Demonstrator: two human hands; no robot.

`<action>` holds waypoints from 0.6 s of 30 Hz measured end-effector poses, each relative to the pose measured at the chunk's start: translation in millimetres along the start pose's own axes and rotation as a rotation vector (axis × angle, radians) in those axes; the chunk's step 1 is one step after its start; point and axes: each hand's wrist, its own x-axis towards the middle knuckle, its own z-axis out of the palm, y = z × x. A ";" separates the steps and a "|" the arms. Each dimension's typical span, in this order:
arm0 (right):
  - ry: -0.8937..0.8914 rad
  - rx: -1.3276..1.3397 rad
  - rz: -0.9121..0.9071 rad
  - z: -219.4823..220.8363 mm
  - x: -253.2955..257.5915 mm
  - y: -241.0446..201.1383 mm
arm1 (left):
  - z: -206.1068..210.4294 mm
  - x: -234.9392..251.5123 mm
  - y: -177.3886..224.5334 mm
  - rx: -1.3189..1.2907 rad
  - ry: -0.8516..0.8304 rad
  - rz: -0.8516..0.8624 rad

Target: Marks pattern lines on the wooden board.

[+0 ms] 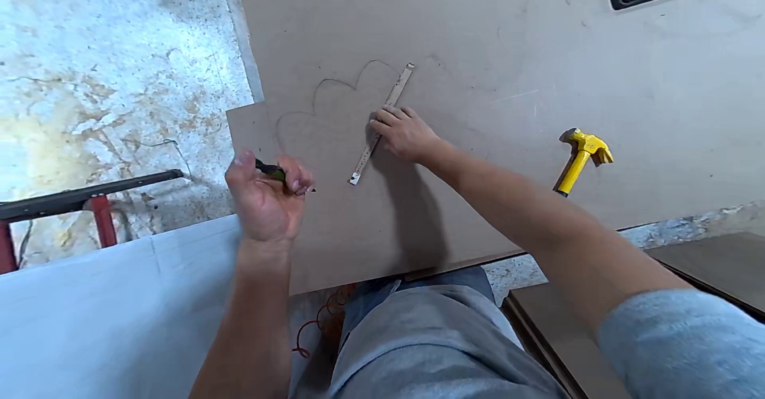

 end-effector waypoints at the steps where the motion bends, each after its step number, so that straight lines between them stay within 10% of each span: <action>1: -0.027 -0.037 -0.030 -3.0 11.7 1.7 | 0.4 -1.8 -0.1 0.011 0.016 0.014; 8: -0.209 -0.072 0.026 -18.0 -8.6 2.1 | -1.4 -2.2 -31.6 0.038 0.088 0.007; 18: -0.275 0.364 0.475 -20.9 -129.6 16.0 | -9.2 -7.4 -63.7 1.015 0.022 -0.106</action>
